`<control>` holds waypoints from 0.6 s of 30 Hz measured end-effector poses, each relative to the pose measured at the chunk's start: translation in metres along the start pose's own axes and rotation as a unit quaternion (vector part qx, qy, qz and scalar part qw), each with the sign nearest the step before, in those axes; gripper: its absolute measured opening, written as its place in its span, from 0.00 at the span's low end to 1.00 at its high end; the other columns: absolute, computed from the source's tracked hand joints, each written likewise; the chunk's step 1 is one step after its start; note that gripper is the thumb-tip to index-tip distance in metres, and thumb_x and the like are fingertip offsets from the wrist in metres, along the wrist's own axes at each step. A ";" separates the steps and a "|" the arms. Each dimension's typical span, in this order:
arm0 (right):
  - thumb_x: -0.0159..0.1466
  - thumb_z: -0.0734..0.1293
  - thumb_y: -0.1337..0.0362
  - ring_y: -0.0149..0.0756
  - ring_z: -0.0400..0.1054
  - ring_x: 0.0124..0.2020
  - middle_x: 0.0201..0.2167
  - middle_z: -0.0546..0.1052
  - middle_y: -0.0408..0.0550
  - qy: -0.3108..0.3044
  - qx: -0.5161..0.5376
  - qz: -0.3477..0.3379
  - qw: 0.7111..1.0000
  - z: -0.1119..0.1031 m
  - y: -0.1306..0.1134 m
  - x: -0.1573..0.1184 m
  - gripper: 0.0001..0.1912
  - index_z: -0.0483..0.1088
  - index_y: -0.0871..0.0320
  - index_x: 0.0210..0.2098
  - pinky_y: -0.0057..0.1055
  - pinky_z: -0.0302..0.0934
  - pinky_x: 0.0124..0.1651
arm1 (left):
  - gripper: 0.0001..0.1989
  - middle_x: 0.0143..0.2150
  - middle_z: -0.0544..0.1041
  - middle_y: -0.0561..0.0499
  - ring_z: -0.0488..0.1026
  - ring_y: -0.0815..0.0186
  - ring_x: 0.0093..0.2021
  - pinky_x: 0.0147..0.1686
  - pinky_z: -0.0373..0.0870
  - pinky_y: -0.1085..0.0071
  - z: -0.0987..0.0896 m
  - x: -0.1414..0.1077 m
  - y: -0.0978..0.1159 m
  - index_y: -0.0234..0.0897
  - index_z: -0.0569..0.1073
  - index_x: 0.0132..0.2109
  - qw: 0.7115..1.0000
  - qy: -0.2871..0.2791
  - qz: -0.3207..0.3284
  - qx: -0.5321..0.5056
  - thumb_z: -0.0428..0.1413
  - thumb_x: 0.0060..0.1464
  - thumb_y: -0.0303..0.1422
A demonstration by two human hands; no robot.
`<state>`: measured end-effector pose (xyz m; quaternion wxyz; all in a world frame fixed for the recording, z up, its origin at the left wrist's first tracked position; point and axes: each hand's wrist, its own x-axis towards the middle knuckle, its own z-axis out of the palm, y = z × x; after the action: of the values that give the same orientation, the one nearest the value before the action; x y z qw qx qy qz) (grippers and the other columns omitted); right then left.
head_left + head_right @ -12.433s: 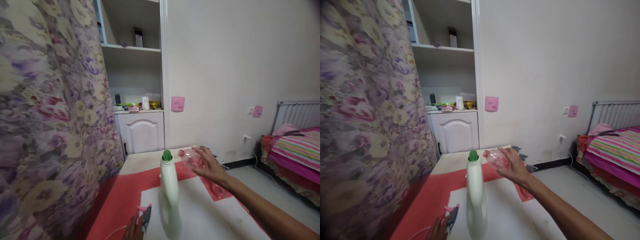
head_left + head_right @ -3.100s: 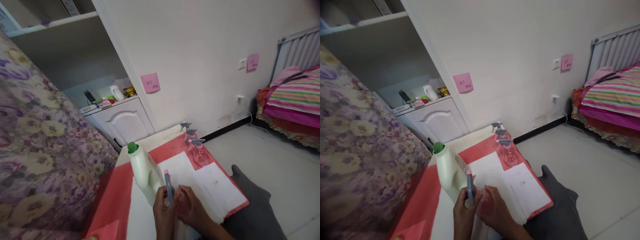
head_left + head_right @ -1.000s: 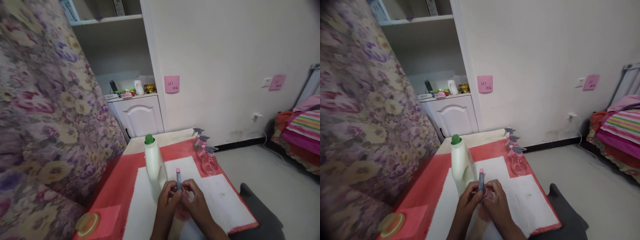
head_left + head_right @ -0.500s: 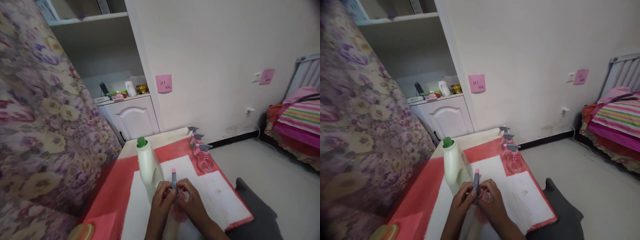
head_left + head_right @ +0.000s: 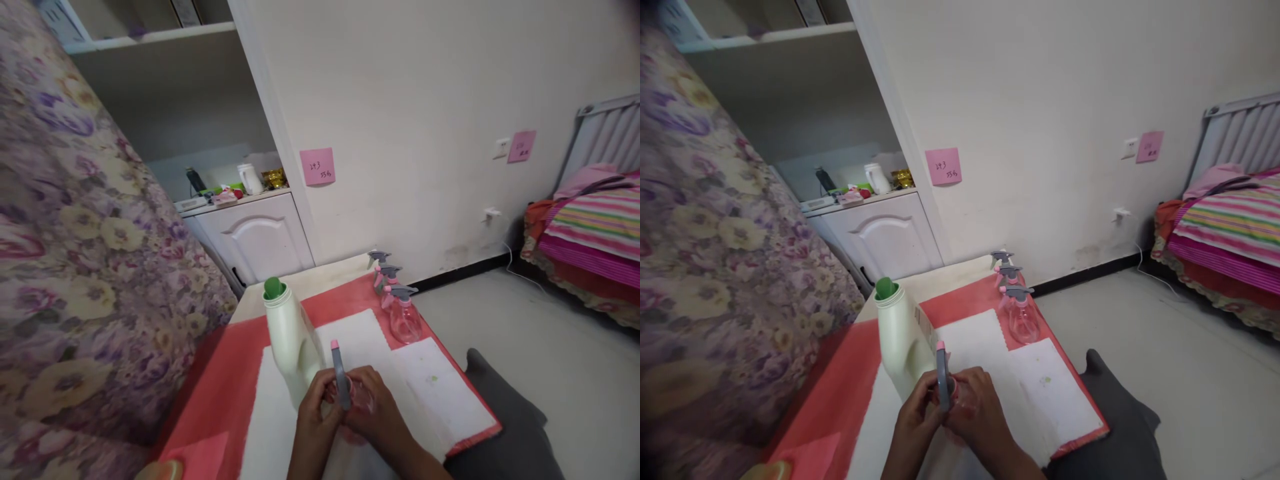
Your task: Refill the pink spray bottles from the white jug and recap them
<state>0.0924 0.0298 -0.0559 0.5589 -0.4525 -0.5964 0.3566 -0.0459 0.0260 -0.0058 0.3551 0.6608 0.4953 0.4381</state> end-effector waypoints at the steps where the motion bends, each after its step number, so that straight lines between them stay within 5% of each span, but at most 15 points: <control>1: 0.45 0.72 0.76 0.43 0.69 0.42 0.39 0.75 0.46 -0.003 -0.002 0.001 1.000 0.000 -0.001 0.000 0.23 0.73 0.53 0.40 0.38 0.65 0.46 | 0.11 0.37 0.77 0.50 0.71 0.60 0.37 0.39 0.69 0.68 0.001 0.001 0.000 0.40 0.76 0.42 1.000 0.010 -0.003 0.009 0.60 0.51 0.37; 9: 0.41 0.69 0.78 0.47 0.69 0.46 0.41 0.76 0.48 -0.009 0.007 0.037 0.999 -0.003 -0.004 0.000 0.31 0.72 0.53 0.46 0.43 0.64 0.51 | 0.13 0.47 0.79 0.49 0.73 0.59 0.45 0.46 0.68 0.67 -0.007 0.008 0.002 0.43 0.76 0.48 0.996 -0.075 0.040 0.002 0.57 0.56 0.36; 18: 0.43 0.69 0.76 0.46 0.71 0.44 0.40 0.77 0.46 -0.004 0.035 0.025 0.999 -0.004 -0.007 0.001 0.28 0.73 0.53 0.43 0.41 0.65 0.49 | 0.15 0.49 0.79 0.47 0.74 0.56 0.48 0.49 0.70 0.64 -0.007 0.007 -0.007 0.41 0.75 0.50 0.996 -0.074 0.049 -0.018 0.55 0.57 0.39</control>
<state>0.0956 0.0286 -0.0486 0.5629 -0.4458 -0.5744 0.3930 -0.0541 0.0353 -0.0082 0.3805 0.7082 0.4273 0.4137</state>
